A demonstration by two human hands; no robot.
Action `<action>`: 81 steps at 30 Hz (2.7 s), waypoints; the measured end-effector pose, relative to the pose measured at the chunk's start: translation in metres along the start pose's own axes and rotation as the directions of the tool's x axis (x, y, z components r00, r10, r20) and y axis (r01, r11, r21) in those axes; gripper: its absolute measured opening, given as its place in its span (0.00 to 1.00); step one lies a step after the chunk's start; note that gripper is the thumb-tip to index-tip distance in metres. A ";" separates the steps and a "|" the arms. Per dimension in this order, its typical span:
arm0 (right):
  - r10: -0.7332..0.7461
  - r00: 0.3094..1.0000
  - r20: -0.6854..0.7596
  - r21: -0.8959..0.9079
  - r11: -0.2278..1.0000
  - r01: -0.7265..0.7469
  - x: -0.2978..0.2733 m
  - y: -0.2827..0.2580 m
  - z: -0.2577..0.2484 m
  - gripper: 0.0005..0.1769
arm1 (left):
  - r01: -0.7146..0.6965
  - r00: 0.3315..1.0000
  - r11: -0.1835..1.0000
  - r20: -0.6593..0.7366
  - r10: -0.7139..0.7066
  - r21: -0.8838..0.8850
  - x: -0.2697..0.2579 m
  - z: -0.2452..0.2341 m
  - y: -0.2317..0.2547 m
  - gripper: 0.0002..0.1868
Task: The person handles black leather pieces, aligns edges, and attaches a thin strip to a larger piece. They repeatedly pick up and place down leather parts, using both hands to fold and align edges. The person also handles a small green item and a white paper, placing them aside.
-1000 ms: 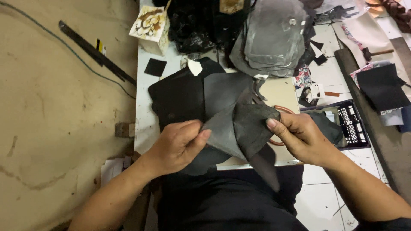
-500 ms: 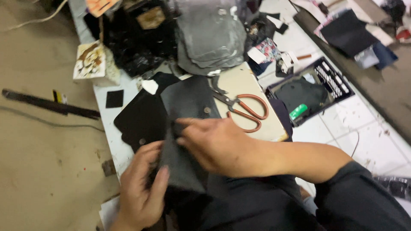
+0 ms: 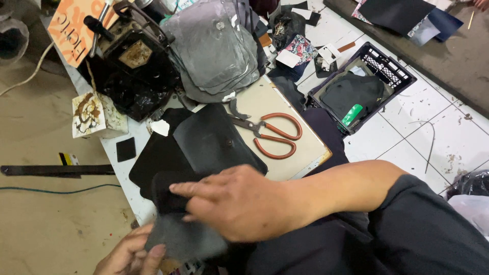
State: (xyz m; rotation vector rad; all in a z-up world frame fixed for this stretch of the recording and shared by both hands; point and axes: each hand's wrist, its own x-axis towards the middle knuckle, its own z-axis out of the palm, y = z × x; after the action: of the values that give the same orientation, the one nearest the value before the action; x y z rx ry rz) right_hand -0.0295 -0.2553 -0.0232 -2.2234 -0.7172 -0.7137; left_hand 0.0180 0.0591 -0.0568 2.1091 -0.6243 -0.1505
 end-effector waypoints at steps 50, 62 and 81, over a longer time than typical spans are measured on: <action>-0.083 0.953 0.290 0.264 0.964 0.004 -0.014 0.049 -0.046 0.16 | 0.065 0.987 0.998 0.145 -0.064 -0.007 0.044 0.043 0.058 0.18; 0.528 0.769 0.361 0.137 0.785 -0.604 -0.007 0.061 -0.057 0.12 | 0.095 0.995 0.968 -0.008 -0.100 -0.232 0.064 0.049 0.086 0.16; 0.558 0.803 0.208 0.301 0.745 -0.595 -0.059 0.111 -0.067 0.21 | -0.045 0.875 0.703 -0.368 -0.316 -0.710 0.039 0.042 0.011 0.17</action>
State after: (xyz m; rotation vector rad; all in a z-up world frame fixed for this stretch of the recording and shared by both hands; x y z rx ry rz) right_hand -0.0160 -0.3893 -0.0687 -1.9855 -0.1421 -0.1333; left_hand 0.0338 0.0041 -0.0675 1.3483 -0.0640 0.0425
